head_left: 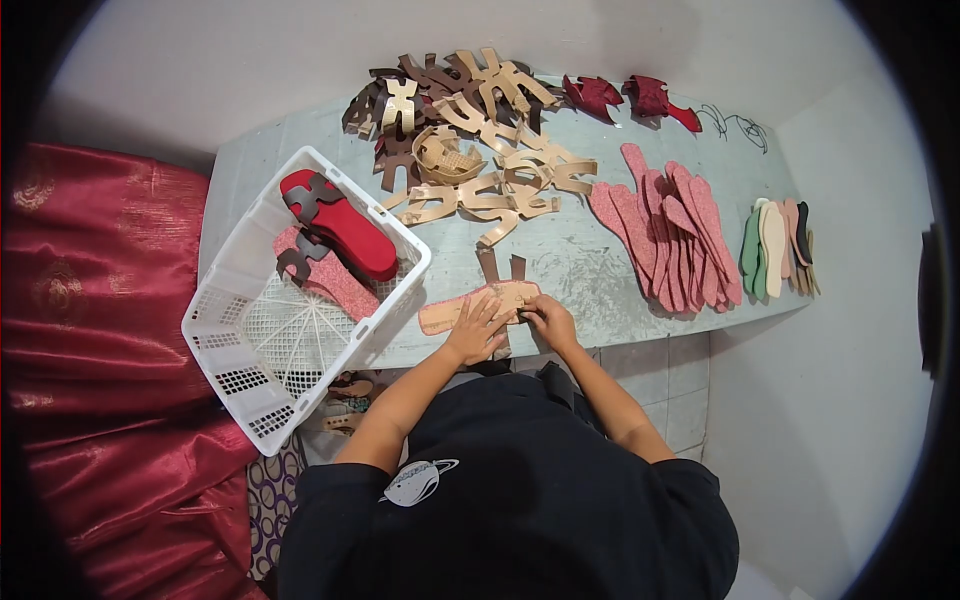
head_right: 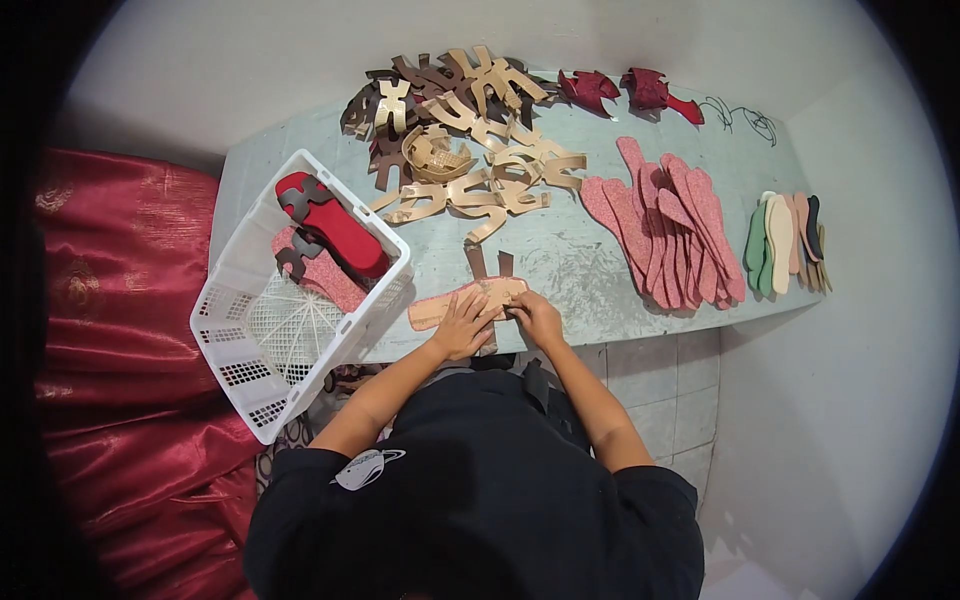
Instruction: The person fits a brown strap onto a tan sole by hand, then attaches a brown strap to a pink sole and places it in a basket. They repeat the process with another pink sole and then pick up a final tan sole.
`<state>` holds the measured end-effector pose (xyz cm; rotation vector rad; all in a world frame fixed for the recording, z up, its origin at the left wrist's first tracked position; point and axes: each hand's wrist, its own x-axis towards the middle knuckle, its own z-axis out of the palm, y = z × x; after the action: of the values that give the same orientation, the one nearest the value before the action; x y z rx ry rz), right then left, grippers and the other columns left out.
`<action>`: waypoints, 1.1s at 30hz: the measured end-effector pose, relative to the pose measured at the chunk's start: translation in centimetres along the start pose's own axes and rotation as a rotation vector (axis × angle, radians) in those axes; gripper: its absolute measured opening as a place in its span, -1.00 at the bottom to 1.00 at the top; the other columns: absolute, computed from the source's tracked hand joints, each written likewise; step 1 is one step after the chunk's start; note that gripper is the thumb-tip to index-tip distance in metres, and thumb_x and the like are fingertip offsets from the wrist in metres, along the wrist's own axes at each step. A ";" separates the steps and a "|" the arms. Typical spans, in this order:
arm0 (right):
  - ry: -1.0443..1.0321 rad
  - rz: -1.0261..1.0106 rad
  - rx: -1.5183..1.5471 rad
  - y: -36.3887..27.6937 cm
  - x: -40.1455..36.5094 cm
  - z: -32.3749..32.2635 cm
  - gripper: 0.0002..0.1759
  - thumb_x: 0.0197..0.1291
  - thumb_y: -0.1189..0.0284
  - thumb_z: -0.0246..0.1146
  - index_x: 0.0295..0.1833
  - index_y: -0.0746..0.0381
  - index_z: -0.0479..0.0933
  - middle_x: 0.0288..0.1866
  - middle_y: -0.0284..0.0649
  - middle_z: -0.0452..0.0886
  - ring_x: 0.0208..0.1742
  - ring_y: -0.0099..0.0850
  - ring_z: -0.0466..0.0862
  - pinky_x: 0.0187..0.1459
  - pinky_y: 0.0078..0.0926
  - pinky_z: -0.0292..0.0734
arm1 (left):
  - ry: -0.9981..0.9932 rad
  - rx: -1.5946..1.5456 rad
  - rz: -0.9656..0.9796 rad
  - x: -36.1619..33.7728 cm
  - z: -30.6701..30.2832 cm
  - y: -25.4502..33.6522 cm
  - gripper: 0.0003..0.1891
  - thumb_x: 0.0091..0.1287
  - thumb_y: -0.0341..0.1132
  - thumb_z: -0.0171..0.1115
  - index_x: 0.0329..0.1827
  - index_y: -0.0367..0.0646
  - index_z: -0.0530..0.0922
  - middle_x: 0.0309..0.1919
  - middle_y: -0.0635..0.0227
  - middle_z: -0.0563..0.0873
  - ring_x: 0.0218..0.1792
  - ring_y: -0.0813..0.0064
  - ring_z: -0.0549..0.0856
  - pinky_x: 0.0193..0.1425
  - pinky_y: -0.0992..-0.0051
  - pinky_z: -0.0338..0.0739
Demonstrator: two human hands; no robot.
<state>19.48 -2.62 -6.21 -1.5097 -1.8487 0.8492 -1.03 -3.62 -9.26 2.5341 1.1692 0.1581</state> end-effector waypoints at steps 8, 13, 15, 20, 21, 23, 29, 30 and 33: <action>0.037 0.012 -0.084 -0.4 -0.1 0.3 -0.83 -0.07 0.49 0.27 -0.29 0.28 0.53 -0.31 -0.22 0.57 -0.24 -0.29 0.58 -0.24 -0.47 0.47 | -0.105 -0.025 -0.026 0.0 -0.1 0.1 -0.38 0.26 0.05 -0.15 0.39 0.20 -0.01 0.34 0.19 0.09 0.39 0.16 -0.08 0.35 -0.04 -0.33; 0.057 0.050 -0.071 -0.5 -0.2 0.5 -0.84 -0.08 0.48 0.27 -0.31 0.27 0.54 -0.32 -0.23 0.56 -0.25 -0.28 0.57 -0.25 -0.47 0.46 | -0.032 -0.066 -0.004 0.0 0.1 -0.2 -0.31 0.25 0.08 -0.17 0.40 -0.01 -0.06 0.33 0.17 0.10 0.38 0.18 -0.07 0.35 -0.03 -0.37; 0.054 0.055 -0.046 -0.3 -0.2 0.6 -0.84 -0.08 0.47 0.28 -0.32 0.27 0.54 -0.29 -0.23 0.55 -0.21 -0.28 0.55 -0.21 -0.47 0.43 | -0.052 -0.054 -0.014 0.0 -0.2 0.1 -0.31 0.25 0.07 -0.15 0.39 -0.03 -0.03 0.33 0.16 0.10 0.38 0.17 -0.05 0.35 -0.03 -0.33; 0.042 0.046 -0.143 -0.1 -0.2 0.2 -0.79 -0.11 0.41 0.31 -0.29 0.21 0.53 -0.12 -0.26 0.48 0.00 -0.21 0.42 -0.03 -0.32 0.31 | -0.050 -0.060 -0.010 0.1 -0.3 -0.1 -0.30 0.25 0.08 -0.16 0.41 0.03 -0.09 0.33 0.15 0.11 0.38 0.17 -0.04 0.35 -0.04 -0.35; 0.080 0.049 -0.231 -0.3 0.0 0.2 -0.69 -0.17 0.36 0.34 -0.23 0.16 0.51 -0.03 -0.24 0.41 0.06 -0.20 0.36 0.00 -0.23 0.24 | -0.059 -0.066 -0.011 0.0 -0.3 -0.1 -0.30 0.25 0.08 -0.16 0.41 0.06 -0.09 0.32 0.15 0.11 0.38 0.16 -0.03 0.34 -0.05 -0.34; 0.122 0.053 -0.322 -0.5 0.3 0.0 -0.59 -0.23 0.31 0.38 -0.17 0.11 0.48 0.07 -0.23 0.34 0.12 -0.19 0.29 0.03 -0.14 0.18 | -0.066 -0.071 -0.008 0.2 -0.3 -0.1 -0.31 0.25 0.07 -0.15 0.41 0.08 -0.09 0.32 0.15 0.11 0.37 0.15 -0.03 0.34 -0.05 -0.34; 0.044 0.449 -0.337 -0.7 1.9 -0.2 -0.09 -0.50 0.12 0.49 0.12 -0.01 0.26 0.37 -0.04 -0.05 0.40 0.06 -0.17 0.20 0.31 -0.28 | -0.110 0.025 -0.009 0.3 -0.6 0.2 -0.35 0.25 0.04 -0.13 0.40 0.14 -0.04 0.32 0.14 0.12 0.37 0.12 -0.03 0.34 -0.07 -0.36; 0.043 0.510 -0.328 -0.9 2.0 -0.3 0.03 -0.53 0.11 0.51 0.21 -0.05 0.17 0.40 -0.03 -0.17 0.40 0.07 -0.28 0.18 0.36 -0.37 | -0.067 -0.012 -0.016 0.3 -0.7 0.3 -0.35 0.24 0.02 -0.12 0.39 0.11 -0.01 0.30 0.16 0.16 0.36 0.14 0.01 0.34 -0.05 -0.31; 0.015 0.670 -0.297 -1.6 2.4 -0.7 0.24 -0.57 0.10 0.53 0.34 -0.11 -0.04 0.44 -0.01 -0.36 0.41 0.09 -0.42 0.16 0.41 -0.44 | 0.043 -0.068 -0.006 0.4 -1.2 0.2 -0.37 0.22 -0.03 -0.08 0.37 0.03 0.06 0.24 0.19 0.26 0.29 0.19 0.14 0.30 -0.02 -0.16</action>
<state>18.67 -0.37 -4.38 -2.3824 -1.5042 0.8624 -0.91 -3.17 -8.05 2.4790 1.1674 0.2485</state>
